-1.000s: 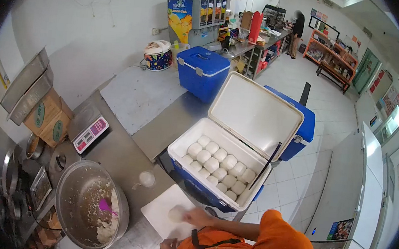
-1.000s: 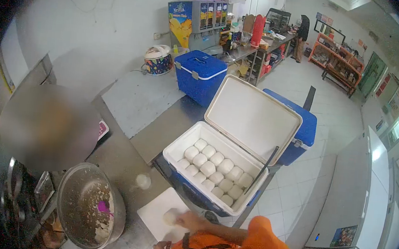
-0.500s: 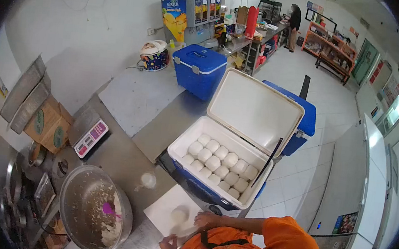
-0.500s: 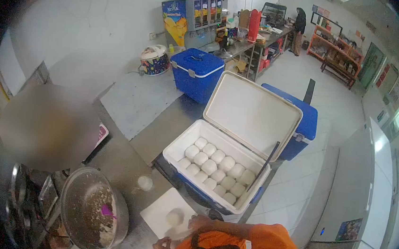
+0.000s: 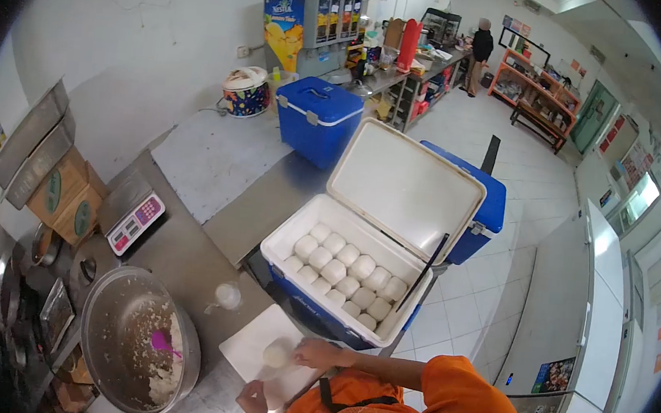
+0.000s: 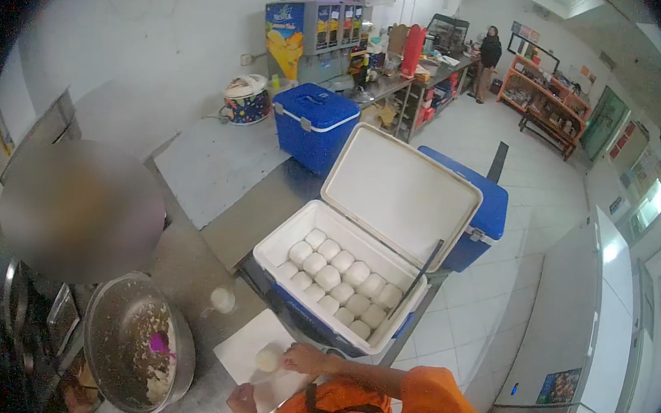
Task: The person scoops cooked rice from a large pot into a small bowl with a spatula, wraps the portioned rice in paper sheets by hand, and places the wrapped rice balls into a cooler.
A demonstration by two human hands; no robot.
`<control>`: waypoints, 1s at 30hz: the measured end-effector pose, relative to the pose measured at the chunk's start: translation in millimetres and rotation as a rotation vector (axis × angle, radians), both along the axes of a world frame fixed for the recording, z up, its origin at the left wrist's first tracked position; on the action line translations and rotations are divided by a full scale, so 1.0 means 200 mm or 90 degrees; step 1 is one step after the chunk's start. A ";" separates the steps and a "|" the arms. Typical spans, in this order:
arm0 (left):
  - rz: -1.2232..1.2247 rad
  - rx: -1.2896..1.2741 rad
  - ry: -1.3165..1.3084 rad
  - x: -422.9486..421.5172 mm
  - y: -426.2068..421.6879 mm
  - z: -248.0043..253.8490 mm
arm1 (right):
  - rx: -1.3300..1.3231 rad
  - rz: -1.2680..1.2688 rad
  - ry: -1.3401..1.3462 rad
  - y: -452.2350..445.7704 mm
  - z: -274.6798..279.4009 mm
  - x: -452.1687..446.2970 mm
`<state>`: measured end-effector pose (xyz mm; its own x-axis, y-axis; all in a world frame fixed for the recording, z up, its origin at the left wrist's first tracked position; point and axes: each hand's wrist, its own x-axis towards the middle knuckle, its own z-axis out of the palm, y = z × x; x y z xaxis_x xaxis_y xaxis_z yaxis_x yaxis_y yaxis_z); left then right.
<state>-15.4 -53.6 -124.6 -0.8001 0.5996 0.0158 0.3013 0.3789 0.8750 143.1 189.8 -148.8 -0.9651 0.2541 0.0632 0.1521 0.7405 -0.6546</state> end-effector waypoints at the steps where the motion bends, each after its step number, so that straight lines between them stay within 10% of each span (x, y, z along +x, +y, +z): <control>1: 0.005 0.075 0.030 -0.04 0.02 -0.10 | -0.024 0.008 -0.012 0.06 -0.08 -0.05; 4: 0.015 0.089 0.141 -0.12 0.14 -0.06 | -0.274 -0.112 -0.024 0.10 -0.03 -0.15; 7: 0.080 0.094 -0.184 -0.21 0.11 -0.27 | -0.360 -0.244 0.103 0.09 -0.25 -0.23; 10: 0.137 0.114 -0.221 -0.16 0.09 -0.29 | -0.186 -0.256 0.007 0.06 -0.17 -0.14; 16: 0.248 0.016 0.048 -0.12 0.02 -0.50 | -0.326 -0.326 -0.047 0.11 -0.30 -0.04; 20: -0.259 -0.155 0.543 0.09 0.14 -0.34 | -0.259 -0.354 -0.080 0.12 -0.32 -0.08; 22: -0.410 -0.274 0.500 0.16 0.20 -0.26 | -0.175 -0.362 -0.056 0.11 -0.22 -0.06; 27: -0.431 -0.316 0.515 0.17 0.20 -0.27 | -0.253 -0.324 -0.218 0.16 -0.25 -0.01; 30: -0.405 -0.342 0.592 0.14 0.21 -0.29 | -0.222 -0.219 0.033 0.22 -0.55 -0.12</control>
<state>12.1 -12.1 -182.6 -0.1829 0.9817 0.0536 0.9831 0.1826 0.0113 119.2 232.8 -259.1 -0.8190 0.5727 -0.0371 0.3110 0.3885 -0.8674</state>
